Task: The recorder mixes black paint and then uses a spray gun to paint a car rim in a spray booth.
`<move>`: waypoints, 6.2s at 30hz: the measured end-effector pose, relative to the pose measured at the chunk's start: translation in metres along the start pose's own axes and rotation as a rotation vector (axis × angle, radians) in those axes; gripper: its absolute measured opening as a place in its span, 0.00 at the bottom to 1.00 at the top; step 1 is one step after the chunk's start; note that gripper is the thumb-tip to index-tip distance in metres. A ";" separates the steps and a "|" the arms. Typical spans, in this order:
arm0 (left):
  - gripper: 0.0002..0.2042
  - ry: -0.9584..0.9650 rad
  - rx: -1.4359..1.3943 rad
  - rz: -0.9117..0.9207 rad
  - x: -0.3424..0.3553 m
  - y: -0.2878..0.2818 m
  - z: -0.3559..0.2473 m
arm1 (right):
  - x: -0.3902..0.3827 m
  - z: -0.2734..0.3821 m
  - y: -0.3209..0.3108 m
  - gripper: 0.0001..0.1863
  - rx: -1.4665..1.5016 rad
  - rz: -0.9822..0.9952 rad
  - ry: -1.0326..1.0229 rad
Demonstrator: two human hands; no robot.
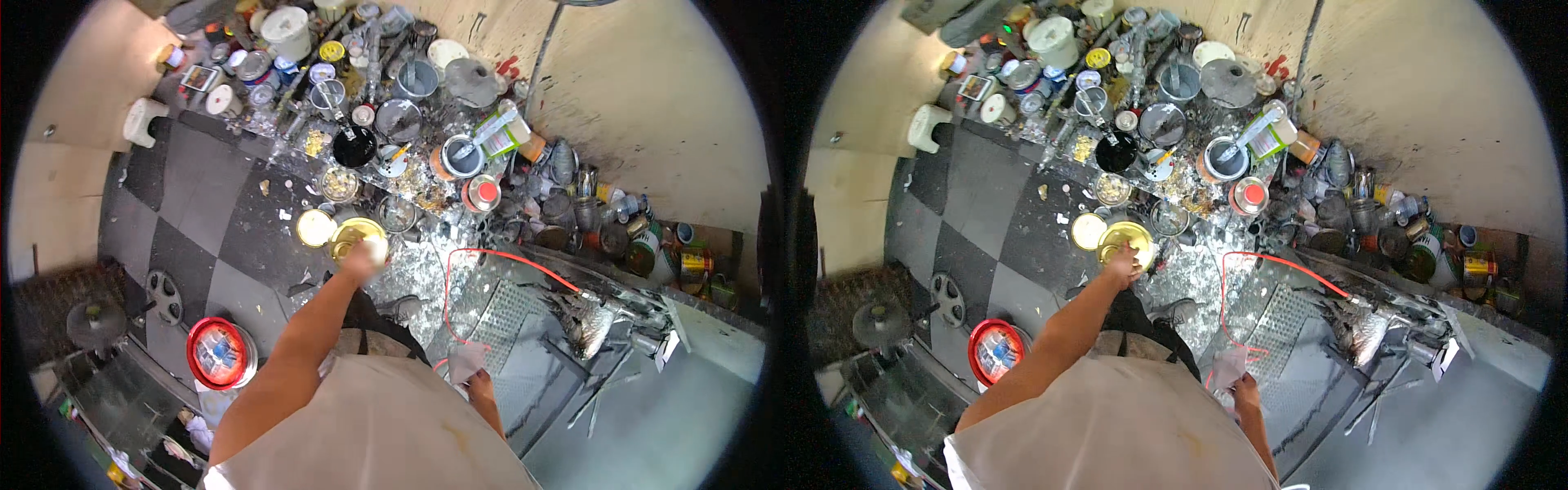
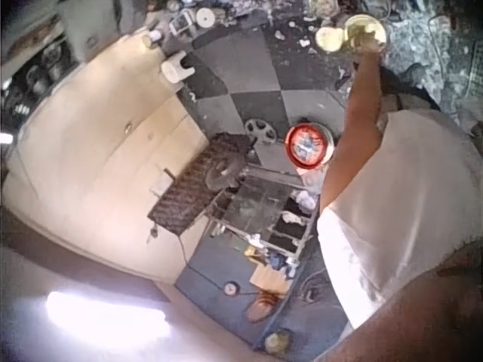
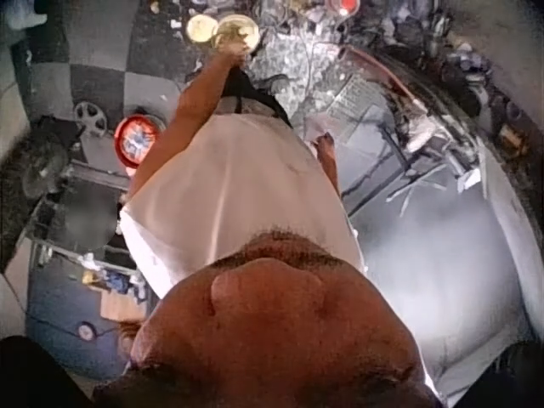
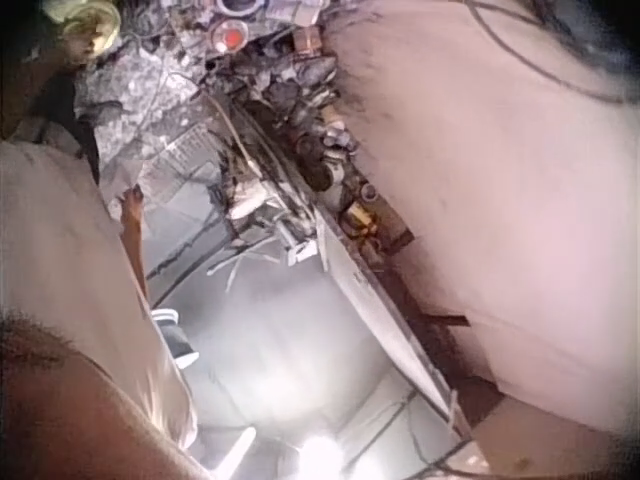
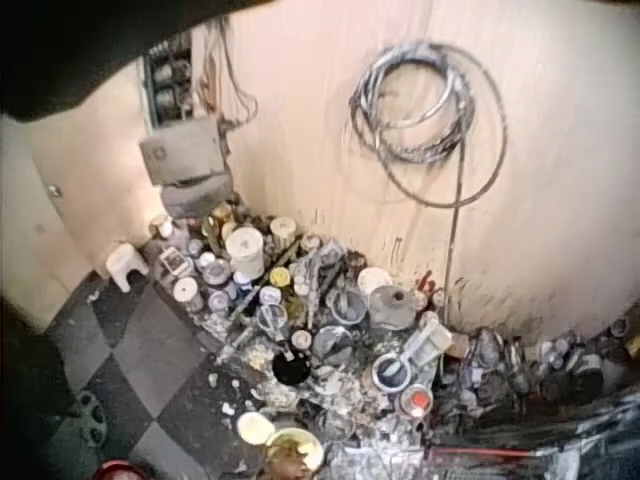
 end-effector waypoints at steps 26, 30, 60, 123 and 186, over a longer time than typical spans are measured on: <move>0.25 0.888 1.283 0.673 -0.274 0.266 -0.144 | -0.062 0.155 0.028 0.26 0.840 0.148 -0.287; 0.26 0.878 1.245 0.729 -0.249 0.278 -0.190 | -0.081 0.200 0.052 0.18 0.760 -0.024 -0.422; 0.16 0.336 0.652 0.915 -0.190 0.282 -0.275 | -0.219 0.327 0.094 0.15 0.594 -0.411 -0.674; 0.29 0.493 1.768 0.037 0.142 -0.051 -0.132 | -0.093 0.196 0.085 0.16 -0.617 -0.783 -0.559; 0.08 1.502 1.092 0.138 -0.111 0.083 -0.322 | 0.003 -0.169 0.167 0.15 0.271 -0.310 -0.320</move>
Point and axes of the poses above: each hand's wrist, its own x-axis towards the middle knuckle, its own y-axis out of the palm, z = x × y, the point moved 1 cm from there along x, towards the middle knuckle, and after that the axes turned 5 degrees about -z, right-handed, at the moved point
